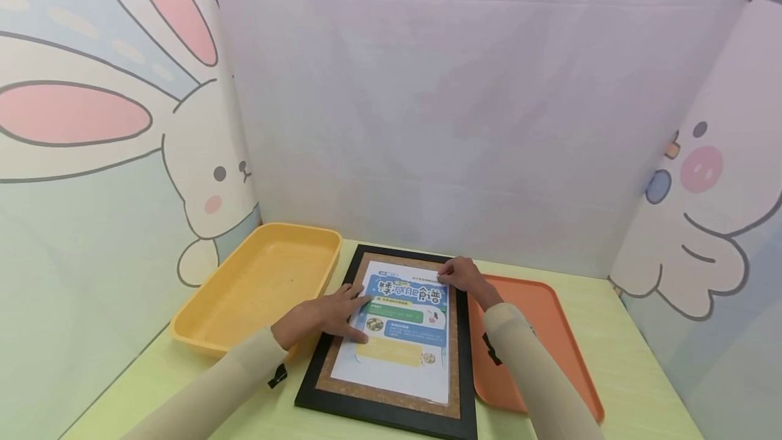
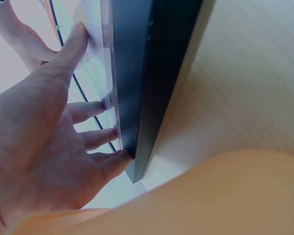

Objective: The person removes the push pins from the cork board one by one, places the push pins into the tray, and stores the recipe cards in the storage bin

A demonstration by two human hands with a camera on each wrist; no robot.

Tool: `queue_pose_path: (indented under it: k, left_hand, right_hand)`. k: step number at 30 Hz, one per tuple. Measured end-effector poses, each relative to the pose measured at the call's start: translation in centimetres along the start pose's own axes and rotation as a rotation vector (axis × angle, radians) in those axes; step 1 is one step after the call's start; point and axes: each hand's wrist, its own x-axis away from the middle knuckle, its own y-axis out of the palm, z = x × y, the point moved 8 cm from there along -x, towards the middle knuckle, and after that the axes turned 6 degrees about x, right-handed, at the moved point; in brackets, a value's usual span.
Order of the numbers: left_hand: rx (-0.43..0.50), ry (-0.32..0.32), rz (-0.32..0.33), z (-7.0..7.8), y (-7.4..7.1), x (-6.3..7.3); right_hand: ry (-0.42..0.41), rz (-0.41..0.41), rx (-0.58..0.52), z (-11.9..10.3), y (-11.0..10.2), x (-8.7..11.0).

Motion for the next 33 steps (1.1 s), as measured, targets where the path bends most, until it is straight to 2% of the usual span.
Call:
queue_pose_path:
  k: [14, 20, 24, 33]
  left_hand:
    - [-0.002, 0.022, -0.001, 0.17, 0.05, -0.54]
    - [0.024, 0.008, -0.009, 0.14, -0.14, -0.18]
    - [0.035, 0.006, -0.012, 0.08, -0.22, -0.16]
    - [0.018, 0.003, -0.011, 0.14, -0.21, 0.03]
  right_hand:
    - [0.035, -0.015, -0.005, -0.28, -0.42, 0.6]
    - [0.015, 0.0, -0.015, -0.35, -0.54, 0.58]
    - [0.031, 0.002, -0.013, -0.32, -0.69, 0.51]
    - [0.026, 0.004, -0.018, 0.05, -0.7, 0.58]
